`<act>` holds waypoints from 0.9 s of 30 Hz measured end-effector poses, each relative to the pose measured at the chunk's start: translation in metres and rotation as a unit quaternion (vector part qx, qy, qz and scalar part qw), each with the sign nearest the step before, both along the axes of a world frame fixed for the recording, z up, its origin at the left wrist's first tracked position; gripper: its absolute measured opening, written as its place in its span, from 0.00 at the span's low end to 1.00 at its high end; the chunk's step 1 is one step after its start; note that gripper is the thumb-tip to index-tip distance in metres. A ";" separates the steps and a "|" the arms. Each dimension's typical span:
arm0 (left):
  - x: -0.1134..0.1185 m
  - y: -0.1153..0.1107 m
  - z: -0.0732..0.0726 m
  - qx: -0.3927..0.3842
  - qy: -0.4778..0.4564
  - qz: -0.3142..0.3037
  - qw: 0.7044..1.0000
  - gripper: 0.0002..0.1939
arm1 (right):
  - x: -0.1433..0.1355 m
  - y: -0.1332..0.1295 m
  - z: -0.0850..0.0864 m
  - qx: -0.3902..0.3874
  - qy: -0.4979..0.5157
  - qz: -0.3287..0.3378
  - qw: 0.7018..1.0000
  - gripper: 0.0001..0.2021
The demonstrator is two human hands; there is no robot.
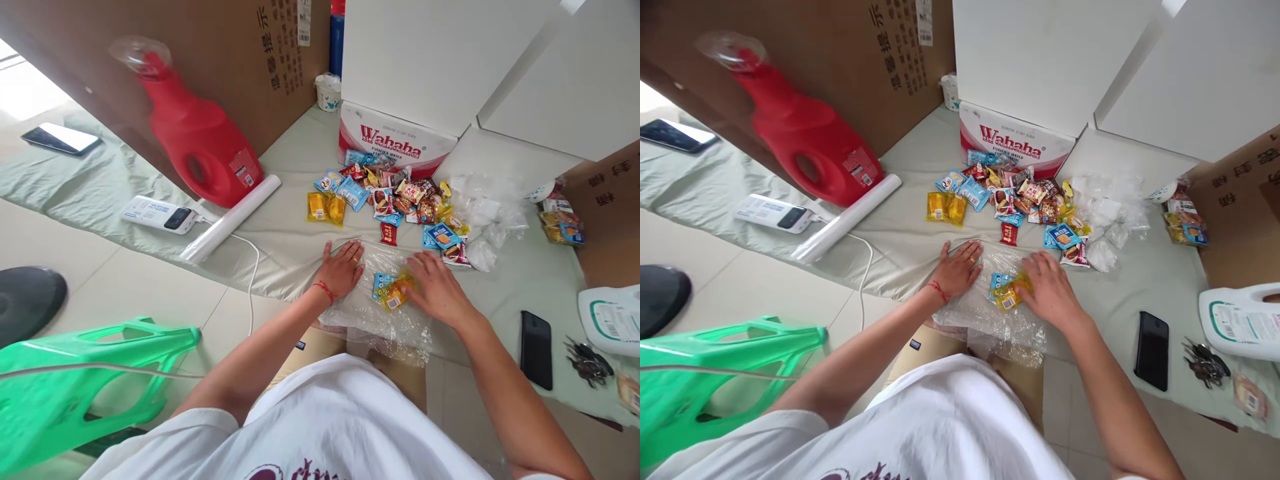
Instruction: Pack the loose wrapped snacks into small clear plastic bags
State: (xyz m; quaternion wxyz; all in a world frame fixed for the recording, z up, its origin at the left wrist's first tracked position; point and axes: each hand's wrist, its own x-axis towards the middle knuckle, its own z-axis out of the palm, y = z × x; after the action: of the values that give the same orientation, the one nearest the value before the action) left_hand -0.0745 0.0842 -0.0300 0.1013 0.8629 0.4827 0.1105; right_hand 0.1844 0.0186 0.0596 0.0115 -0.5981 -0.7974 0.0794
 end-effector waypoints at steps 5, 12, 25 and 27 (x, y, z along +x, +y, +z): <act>0.001 -0.001 0.002 0.002 0.009 0.005 1.000 0.29 | 0.007 -0.009 -0.019 -0.044 0.041 0.153 0.986 0.31; 0.001 -0.001 0.002 0.005 0.007 0.003 1.000 0.29 | -0.011 -0.013 -0.031 0.009 0.085 0.070 0.994 0.28; -0.001 0.017 0.014 0.050 -0.099 0.140 0.984 0.26 | -0.059 -0.078 -0.048 0.132 0.107 -0.054 0.984 0.18; 0.012 0.027 0.026 0.063 -0.090 0.113 0.987 0.29 | -0.062 -0.076 -0.054 0.131 0.095 -0.062 0.985 0.18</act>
State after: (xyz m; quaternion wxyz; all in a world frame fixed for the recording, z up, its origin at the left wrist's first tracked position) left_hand -0.0629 0.1117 -0.0045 0.0771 0.7938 0.5582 0.2289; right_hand 0.1222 -0.0571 0.0055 0.1703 -0.6294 -0.7576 0.0303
